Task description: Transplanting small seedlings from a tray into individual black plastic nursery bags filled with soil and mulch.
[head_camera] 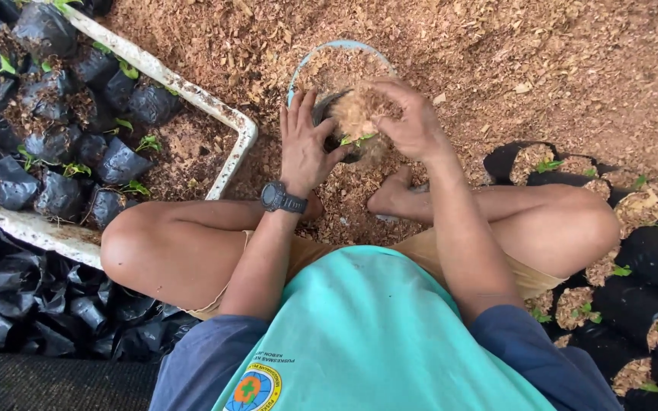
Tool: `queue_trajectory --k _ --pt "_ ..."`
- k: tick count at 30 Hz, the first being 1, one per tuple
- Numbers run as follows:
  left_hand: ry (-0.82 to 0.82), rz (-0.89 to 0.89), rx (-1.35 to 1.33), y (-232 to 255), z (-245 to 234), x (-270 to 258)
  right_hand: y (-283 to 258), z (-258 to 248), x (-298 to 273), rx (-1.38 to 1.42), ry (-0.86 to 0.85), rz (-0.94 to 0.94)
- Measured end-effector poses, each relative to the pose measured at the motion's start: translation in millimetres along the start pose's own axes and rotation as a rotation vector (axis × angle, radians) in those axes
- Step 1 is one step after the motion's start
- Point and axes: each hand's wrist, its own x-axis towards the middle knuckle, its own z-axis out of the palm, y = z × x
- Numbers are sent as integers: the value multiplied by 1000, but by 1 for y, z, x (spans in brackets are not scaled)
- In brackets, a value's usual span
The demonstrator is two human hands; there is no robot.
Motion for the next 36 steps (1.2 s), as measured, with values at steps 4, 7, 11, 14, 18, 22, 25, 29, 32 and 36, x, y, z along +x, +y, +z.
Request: queue_trajectory --k 4,7,11,14,18,22,25,29,32,36 --pt "-124 -49 45 1 -9 4 -6 1 -17 -216 -121 72" --pt "-146 -62 101 4 -14 10 29 24 -33 -477 -81 8" --pt "-140 -89 147 1 -3 20 21 53 -45 -495 -8 -26" --pt "-148 -98 181 5 -3 29 7 49 -48 -447 144 -108" --pt "-123 -121 78 0 5 25 42 12 -42 -267 468 -34" --pt "-175 -118 -90 20 -21 19 94 -18 -16 -215 385 562" --pt "-223 -67 -34 22 -19 19 155 9 -18 -198 211 554" --pt "-148 -134 137 -4 8 20 214 50 -27 124 443 828" --pt "-142 -165 141 -1 11 22 210 49 -42 -201 365 664" --pt "-179 -196 -21 0 7 27 85 15 -35 295 493 558"
